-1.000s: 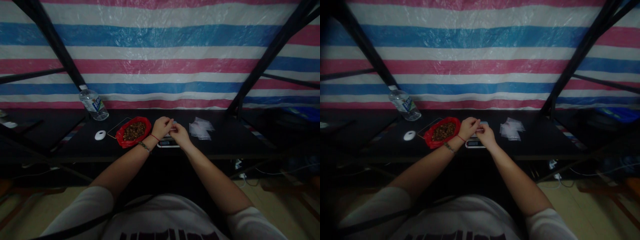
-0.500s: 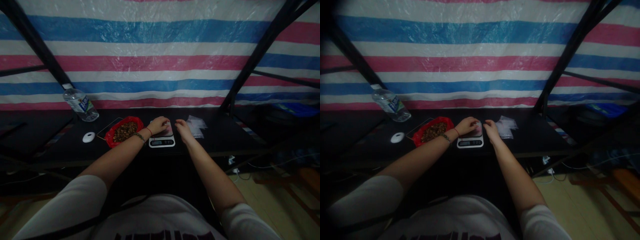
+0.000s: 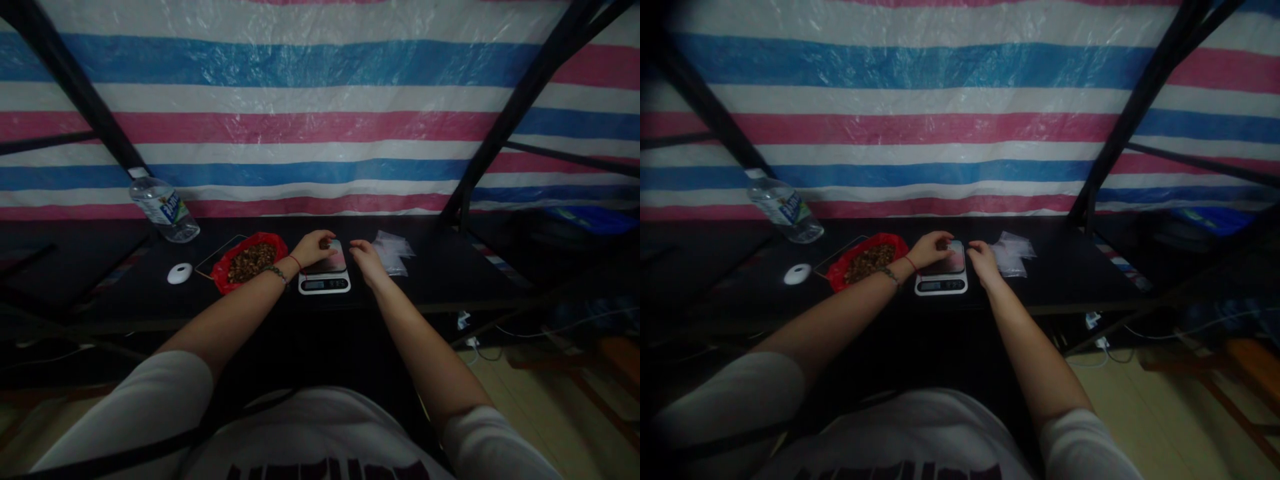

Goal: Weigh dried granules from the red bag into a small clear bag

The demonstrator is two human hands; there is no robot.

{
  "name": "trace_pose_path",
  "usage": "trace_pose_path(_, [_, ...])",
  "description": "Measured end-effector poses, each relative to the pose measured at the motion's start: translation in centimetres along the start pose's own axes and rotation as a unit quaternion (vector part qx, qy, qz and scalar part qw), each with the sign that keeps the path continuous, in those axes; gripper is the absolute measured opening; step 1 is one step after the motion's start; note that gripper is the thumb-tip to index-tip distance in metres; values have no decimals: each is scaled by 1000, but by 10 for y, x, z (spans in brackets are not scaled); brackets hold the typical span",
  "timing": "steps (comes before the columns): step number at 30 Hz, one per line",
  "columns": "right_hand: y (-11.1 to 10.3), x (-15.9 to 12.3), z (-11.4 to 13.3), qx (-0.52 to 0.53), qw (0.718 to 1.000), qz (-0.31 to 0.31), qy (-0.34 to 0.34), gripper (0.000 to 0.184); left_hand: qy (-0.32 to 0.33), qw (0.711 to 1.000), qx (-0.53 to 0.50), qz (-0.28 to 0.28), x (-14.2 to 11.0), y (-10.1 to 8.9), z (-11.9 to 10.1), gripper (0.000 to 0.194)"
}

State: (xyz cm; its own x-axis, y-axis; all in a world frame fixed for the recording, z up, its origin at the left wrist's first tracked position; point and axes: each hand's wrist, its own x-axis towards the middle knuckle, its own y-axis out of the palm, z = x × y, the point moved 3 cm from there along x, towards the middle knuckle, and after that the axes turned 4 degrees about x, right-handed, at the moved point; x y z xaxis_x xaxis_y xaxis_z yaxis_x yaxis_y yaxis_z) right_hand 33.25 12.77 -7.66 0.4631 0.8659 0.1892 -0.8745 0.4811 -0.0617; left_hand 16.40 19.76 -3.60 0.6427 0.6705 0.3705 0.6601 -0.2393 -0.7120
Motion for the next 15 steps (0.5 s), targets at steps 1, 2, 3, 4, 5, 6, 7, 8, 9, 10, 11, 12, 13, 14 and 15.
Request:
trace_pose_path(1, [0, -1, 1, -4, 1000, 0, -1, 28, 0, 1000, -4, 4, 0, 0, 0, 47])
trace_pose_path(2, [0, -1, 2, -6, 1000, 0, -1, 28, 1, 1000, -8, 9, 0, -1, 1, 50])
trace_pose_path(3, [0, -1, 2, -8, 1000, 2, 2, 28, 3, 1000, -14, 11, 1, -1, 1, 52])
trace_pose_path(4, [0, -2, 2, -8, 1000, 5, 7, 29, 5, 1000, -25, 6, 2, -3, 1, 53])
trace_pose_path(5, [0, -2, 3, -7, 1000, 9, 13, 30, 4, 999, -37, -4, 3, -6, 1, 51])
trace_pose_path(6, [0, -2, 3, -5, 1000, 13, 19, 31, 1, 998, -50, -23, 4, -10, 2, 46])
trace_pose_path(7, [-1, -3, 3, -2, 1000, 16, 27, 32, -7, 997, -61, -48, 4, -15, 3, 40])
trace_pose_path(8, [-1, -3, 3, 3, 999, 19, 35, 33, -17, 994, -69, -80, 4, -20, 5, 35])
trace_pose_path(9, [-1, -4, 4, 10, 999, 24, 46, 34, -34, 990, -74, -114, 2, -26, 7, 33])
trace_pose_path(10, [-1, -5, 4, 19, 998, 32, 58, 35, -56, 984, -79, -148, -1, -31, 10, 35])
trace_pose_path(11, [0, -6, 3, 28, 996, 41, 73, 37, -84, 977, -88, -174, -7, -35, 14, 38])
trace_pose_path(12, [1, -7, 3, 36, 994, 50, 90, 38, -120, 968, -101, -194, -14, -36, 17, 41])
trace_pose_path(13, [2, -8, 2, 41, 992, 56, 105, 40, -159, 959, -117, -202, -23, -36, 19, 44])
trace_pose_path(14, [4, -8, 0, 44, 990, 58, 118, 41, -194, 952, -135, -196, -33, -34, 21, 47])
trace_pose_path(15, [5, -9, -2, 46, 989, 61, 127, 41, -225, 944, -154, -186, -43, -31, 20, 49])
